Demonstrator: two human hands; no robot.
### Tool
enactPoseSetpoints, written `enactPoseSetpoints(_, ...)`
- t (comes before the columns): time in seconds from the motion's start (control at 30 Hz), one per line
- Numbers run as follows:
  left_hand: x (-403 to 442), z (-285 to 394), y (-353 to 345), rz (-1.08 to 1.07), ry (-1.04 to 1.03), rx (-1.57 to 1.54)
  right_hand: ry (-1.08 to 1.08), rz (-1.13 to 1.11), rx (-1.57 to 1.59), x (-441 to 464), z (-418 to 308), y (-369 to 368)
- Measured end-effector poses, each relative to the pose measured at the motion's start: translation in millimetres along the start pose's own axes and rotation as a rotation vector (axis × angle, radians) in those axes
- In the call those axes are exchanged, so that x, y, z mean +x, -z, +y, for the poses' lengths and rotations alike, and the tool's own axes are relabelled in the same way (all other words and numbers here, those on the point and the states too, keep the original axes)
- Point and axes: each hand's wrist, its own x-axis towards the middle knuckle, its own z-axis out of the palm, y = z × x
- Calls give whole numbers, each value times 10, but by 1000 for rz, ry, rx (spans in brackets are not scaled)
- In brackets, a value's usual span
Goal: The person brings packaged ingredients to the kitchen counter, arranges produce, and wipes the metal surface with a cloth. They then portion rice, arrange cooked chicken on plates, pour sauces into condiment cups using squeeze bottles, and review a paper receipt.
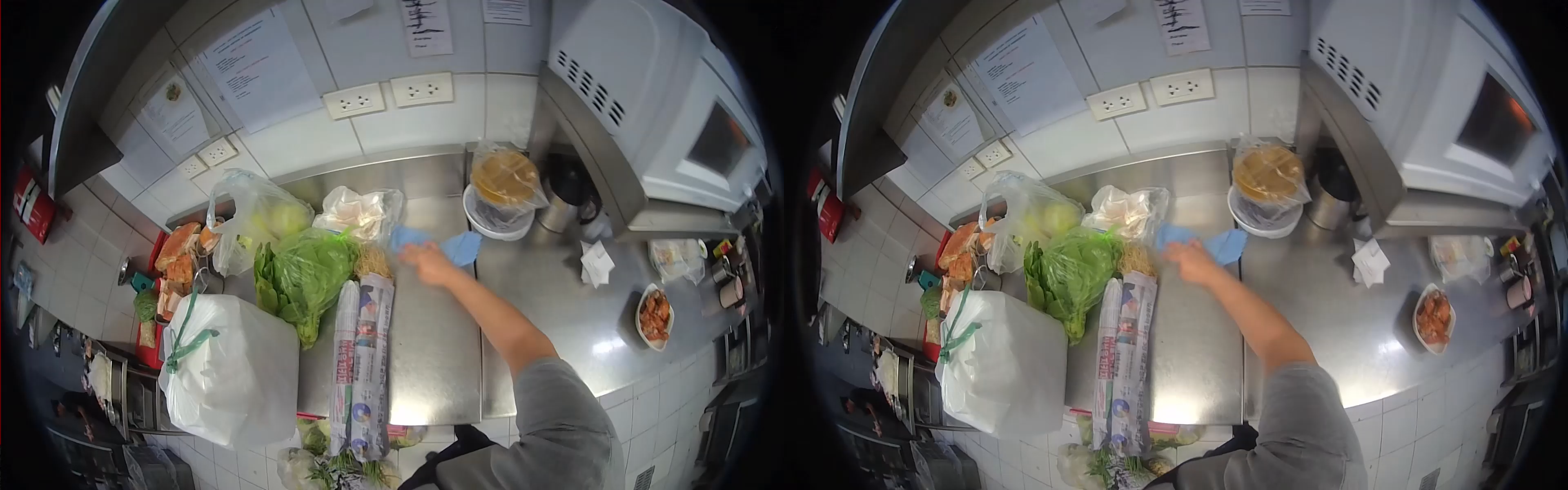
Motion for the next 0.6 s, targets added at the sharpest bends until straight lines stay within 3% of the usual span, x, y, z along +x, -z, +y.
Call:
enactPoseSetpoints(0.3, 156, -556, 492, -343, 51, 356, 160, -101, 130, -2303, -1867, -614)
enactPoseSetpoints(0.37, 221, -645, 525, -438, 74, 495, 147, -170, 276, -2798, -2304, -412)
enactPoseSetpoints(0.43, 242, -723, 454, -524, 101, 626, -1, -297, 1101, -3186, -2420, -657)
enactPoseSetpoints(0.53, 169, -838, 312, -618, 143, 793, -131, -229, 945, -3924, -2542, -226)
enactPoseSetpoints(0.6, 72, -928, 213, -678, 155, 911, -278, -21, 1293, -4691, -2432, 125)
